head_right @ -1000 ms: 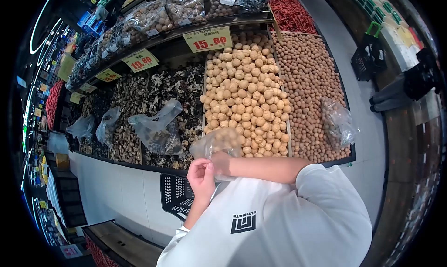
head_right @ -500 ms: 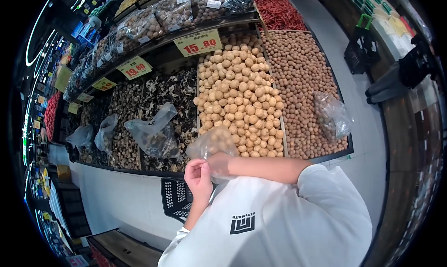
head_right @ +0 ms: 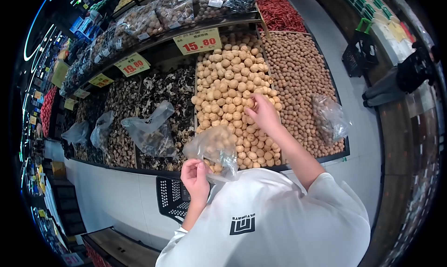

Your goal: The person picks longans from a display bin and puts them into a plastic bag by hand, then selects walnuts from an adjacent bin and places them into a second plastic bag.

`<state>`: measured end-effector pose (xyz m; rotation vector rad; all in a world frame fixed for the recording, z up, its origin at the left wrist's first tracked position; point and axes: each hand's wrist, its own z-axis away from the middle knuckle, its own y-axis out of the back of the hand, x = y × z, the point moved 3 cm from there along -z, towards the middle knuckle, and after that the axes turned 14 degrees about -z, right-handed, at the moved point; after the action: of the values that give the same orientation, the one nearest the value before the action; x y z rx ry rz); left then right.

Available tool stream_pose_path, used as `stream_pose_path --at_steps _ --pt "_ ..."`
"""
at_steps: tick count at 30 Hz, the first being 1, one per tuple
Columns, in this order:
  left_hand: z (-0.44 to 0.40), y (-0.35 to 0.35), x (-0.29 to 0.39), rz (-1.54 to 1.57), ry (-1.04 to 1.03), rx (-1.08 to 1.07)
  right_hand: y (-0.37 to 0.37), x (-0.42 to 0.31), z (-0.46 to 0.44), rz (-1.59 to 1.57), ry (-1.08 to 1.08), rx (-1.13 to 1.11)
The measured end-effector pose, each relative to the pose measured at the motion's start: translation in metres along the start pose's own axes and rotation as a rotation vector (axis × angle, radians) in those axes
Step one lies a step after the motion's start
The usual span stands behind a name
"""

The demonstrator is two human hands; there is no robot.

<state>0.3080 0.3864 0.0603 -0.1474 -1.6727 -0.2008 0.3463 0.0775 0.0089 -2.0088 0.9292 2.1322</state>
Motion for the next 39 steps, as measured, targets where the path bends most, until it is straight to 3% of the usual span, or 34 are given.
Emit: stream_pose_path --at_steps 2,8,15,18,20,21,23,24,26,27,29,30,32,35,39 --pt "-0.001 0.000 -0.002 0.007 0.002 -0.002 -0.008 0.011 -0.011 -0.109 0.148 0.043" --pt "-0.002 0.002 -0.003 -0.029 0.028 -0.004 -0.006 0.012 0.000 -0.002 0.261 0.053" --pt "-0.007 -0.001 -0.003 0.017 0.023 -0.018 0.002 0.003 0.065 -0.295 0.124 0.015" --pt "-0.009 -0.004 -0.003 0.013 0.035 -0.030 -0.009 -0.022 0.092 -0.459 0.053 -0.161" --pt "-0.009 -0.006 -0.003 0.001 0.045 -0.041 -0.028 -0.045 0.103 -0.539 0.026 -0.524" --pt "-0.009 -0.007 -0.003 -0.011 0.049 -0.043 -0.038 -0.050 0.102 -0.541 0.024 -0.516" --pt "-0.010 -0.007 -0.004 -0.032 0.047 -0.064 -0.069 -0.062 0.101 -0.419 0.175 -0.819" --pt "-0.010 -0.007 -0.004 -0.052 0.044 -0.076 -0.082 -0.064 0.098 -0.421 0.177 -0.814" --pt "-0.009 -0.006 -0.003 -0.065 0.049 -0.086 -0.113 -0.063 0.096 -0.026 0.231 -1.034" --pt "-0.009 -0.006 -0.002 -0.074 0.057 -0.091 -0.125 -0.064 0.094 -0.027 0.236 -1.030" --pt "-0.008 -0.005 0.001 -0.062 0.047 -0.078 -0.148 -0.053 0.098 0.022 -0.015 -1.099" --pt "-0.008 -0.004 0.003 -0.047 0.043 -0.063 -0.172 -0.022 0.105 0.022 -0.009 -1.097" --pt "-0.007 -0.003 0.008 -0.063 0.048 -0.062 -0.222 0.042 0.119 -0.249 0.290 -0.912" --pt "-0.003 0.000 0.008 -0.071 0.055 -0.059 -0.184 -0.021 0.109 -0.006 0.137 -1.055" --pt "0.002 0.002 0.004 -0.073 0.062 -0.083 -0.184 -0.011 0.112 0.097 0.125 -1.084"
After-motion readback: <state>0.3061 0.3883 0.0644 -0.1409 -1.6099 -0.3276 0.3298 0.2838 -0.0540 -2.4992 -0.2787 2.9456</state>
